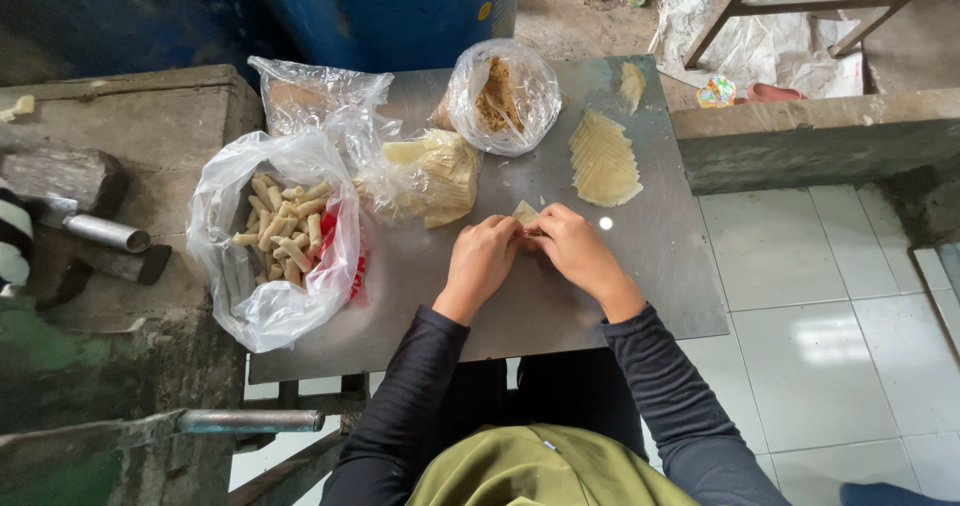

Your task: The person sits at a metal table and folds triangular pastry wrappers around a portion of brown filling taken from a plastic-lined container, pressing the edges closed by hand. Each folded piece is placed onto a growing stack of finished pieces on the table, and the person repeats this folding cycle throughout the episode.

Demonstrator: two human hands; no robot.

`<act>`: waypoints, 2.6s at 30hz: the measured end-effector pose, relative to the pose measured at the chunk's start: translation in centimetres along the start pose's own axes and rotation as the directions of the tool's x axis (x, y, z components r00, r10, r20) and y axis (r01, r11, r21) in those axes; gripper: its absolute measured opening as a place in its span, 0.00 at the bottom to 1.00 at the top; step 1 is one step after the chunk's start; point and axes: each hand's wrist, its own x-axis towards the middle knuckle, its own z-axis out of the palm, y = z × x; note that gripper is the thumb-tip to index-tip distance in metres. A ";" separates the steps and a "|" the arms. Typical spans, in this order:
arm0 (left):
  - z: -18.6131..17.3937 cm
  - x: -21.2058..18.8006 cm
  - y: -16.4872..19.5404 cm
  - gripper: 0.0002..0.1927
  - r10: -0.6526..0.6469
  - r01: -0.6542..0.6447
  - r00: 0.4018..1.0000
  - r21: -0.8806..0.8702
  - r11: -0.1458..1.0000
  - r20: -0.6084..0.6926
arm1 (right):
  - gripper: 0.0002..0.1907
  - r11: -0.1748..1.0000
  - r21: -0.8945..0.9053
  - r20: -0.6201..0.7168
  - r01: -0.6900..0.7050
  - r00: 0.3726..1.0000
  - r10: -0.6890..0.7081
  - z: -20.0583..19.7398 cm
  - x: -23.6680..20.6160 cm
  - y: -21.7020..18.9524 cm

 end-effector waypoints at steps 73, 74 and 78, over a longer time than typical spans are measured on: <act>3.0 4.6 1.3 0.11 -0.175 0.305 0.898 0.285 0.909 -0.405 | 0.11 0.907 -0.336 -0.382 -0.252 0.917 0.114 2.7 5.3 -0.2; 2.9 5.1 1.1 0.09 -0.166 0.288 0.912 0.297 0.910 -0.375 | 0.11 0.909 -0.321 -0.393 -0.267 0.910 0.128 2.6 5.8 -0.2; 1.6 5.2 0.0 0.04 -0.114 0.166 0.970 0.247 0.955 -0.213 | 0.07 0.923 -0.254 -0.491 -0.290 0.860 0.135 0.9 6.3 0.6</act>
